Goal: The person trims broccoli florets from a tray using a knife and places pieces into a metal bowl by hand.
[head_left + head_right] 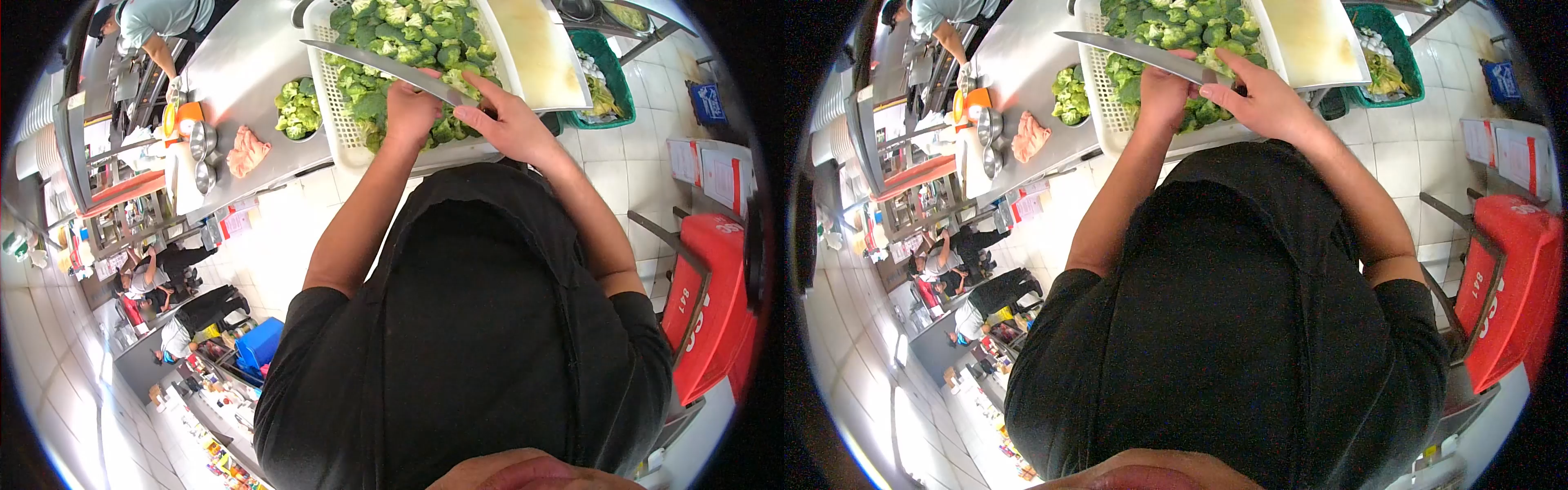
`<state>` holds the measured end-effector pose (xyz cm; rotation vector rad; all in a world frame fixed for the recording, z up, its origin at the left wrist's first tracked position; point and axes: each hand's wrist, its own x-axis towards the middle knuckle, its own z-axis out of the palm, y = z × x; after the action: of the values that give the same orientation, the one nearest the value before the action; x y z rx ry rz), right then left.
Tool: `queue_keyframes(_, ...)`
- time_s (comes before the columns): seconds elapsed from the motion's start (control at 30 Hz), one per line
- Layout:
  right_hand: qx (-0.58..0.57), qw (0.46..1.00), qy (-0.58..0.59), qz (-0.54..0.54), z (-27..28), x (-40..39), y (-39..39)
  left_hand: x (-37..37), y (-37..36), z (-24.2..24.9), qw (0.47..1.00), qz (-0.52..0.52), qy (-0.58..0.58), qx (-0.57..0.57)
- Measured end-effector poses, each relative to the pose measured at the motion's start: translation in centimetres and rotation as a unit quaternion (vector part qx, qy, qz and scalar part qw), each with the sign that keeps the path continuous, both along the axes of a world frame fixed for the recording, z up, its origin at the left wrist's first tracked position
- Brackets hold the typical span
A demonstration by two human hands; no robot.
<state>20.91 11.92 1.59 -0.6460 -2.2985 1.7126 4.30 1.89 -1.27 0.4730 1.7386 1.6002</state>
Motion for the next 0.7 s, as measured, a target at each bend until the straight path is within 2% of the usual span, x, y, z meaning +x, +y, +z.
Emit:
queue_keyframes(0.27, -0.027, 0.999, 0.034, -0.016, -1.4, -0.1, -0.2, 0.5, -0.5, 0.1, 1.000, -0.002, -0.019, 0.005)
queue_keyframes(0.37, -0.094, 0.994, 0.035, -0.032, -1.7, 0.0, -0.1, 0.3, -0.5, -0.5, 0.998, -0.019, -0.059, -0.001)
queue_keyframes(0.47, -0.109, 0.993, 0.040, -0.038, -1.0, 0.3, 0.2, 1.0, -0.3, -0.5, 0.986, -0.033, -0.155, 0.054)
queue_keyframes(0.7, -0.127, 0.989, 0.073, -0.033, -0.4, 0.9, 0.3, 2.0, 0.4, -0.4, 0.981, -0.065, -0.160, 0.086)
